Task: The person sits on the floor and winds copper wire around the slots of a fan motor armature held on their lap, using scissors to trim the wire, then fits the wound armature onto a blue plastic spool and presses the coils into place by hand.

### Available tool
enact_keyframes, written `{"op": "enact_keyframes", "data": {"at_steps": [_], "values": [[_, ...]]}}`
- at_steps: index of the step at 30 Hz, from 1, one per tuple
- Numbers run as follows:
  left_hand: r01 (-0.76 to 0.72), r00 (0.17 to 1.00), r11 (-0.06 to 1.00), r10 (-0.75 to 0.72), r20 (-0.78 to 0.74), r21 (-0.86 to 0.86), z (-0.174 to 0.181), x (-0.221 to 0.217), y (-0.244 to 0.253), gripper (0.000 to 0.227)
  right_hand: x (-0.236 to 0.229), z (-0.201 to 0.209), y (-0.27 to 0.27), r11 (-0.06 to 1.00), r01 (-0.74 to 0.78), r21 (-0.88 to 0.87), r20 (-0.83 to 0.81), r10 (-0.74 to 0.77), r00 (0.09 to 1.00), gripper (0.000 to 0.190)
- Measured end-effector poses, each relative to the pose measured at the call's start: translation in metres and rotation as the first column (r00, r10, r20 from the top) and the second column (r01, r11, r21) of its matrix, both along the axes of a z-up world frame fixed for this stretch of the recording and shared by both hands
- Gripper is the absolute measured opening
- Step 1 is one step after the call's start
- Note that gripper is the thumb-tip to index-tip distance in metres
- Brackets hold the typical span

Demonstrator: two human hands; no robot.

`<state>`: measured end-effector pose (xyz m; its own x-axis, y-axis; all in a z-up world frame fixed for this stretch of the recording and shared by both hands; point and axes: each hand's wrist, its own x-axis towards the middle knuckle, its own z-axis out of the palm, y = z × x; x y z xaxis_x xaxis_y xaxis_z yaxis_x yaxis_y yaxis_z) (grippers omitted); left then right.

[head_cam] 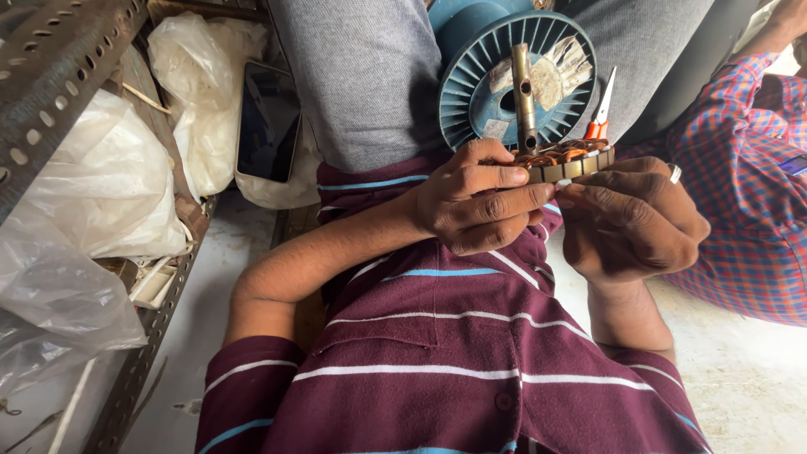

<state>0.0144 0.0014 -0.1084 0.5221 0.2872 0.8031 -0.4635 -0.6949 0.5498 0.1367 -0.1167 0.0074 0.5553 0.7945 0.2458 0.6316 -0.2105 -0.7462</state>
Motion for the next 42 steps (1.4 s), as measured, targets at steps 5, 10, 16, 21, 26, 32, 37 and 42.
{"op": "enact_keyframes", "data": {"at_steps": [5, 10, 16, 21, 26, 32, 37, 42], "values": [[0.042, 0.999, 0.999, -0.042, -0.026, -0.019, 0.005, -0.001, 0.004, 0.016, -0.001, 0.007, 0.002, 0.999, 0.008, -0.046, -0.036, -0.010, 0.999, 0.016], [0.032, 0.999, 0.999, -0.033, -0.009, -0.025, 0.007, -0.001, 0.006, 0.014, -0.001, 0.005, -0.003, 0.999, 0.008, -0.053, -0.073, -0.012, 0.997, 0.015], [0.067, 0.998, 0.996, -0.068, -0.010, -0.062, 0.005, -0.002, 0.006, 0.014, 0.001, 0.010, 0.002, 0.996, -0.005, -0.087, -0.081, -0.002, 0.997, 0.016], [0.087, 0.996, 0.992, -0.087, 0.006, -0.096, 0.004, -0.004, 0.008, 0.016, 0.001, 0.013, 0.002, 0.992, -0.033, -0.121, -0.070, 0.024, 0.997, 0.019], [0.080, 0.997, 0.992, -0.079, 0.021, -0.101, 0.003, -0.001, 0.005, 0.016, 0.003, 0.009, -0.003, 0.993, -0.029, -0.115, -0.113, 0.016, 0.993, 0.015], [0.073, 0.997, 0.992, -0.072, 0.013, -0.098, 0.001, -0.002, 0.002, 0.015, 0.002, 0.008, 0.002, 0.997, -0.027, -0.070, -0.141, 0.017, 0.990, 0.018], [0.092, 0.996, 0.990, -0.091, 0.018, -0.110, 0.003, -0.003, 0.005, 0.015, 0.002, 0.008, -0.001, 0.997, -0.020, -0.075, -0.137, 0.009, 0.991, 0.019], [0.134, 0.991, 0.982, -0.133, 0.017, -0.135, 0.006, -0.004, 0.010, 0.015, 0.000, 0.012, -0.006, 0.990, -0.024, -0.142, -0.099, 0.010, 0.995, 0.014]]}}
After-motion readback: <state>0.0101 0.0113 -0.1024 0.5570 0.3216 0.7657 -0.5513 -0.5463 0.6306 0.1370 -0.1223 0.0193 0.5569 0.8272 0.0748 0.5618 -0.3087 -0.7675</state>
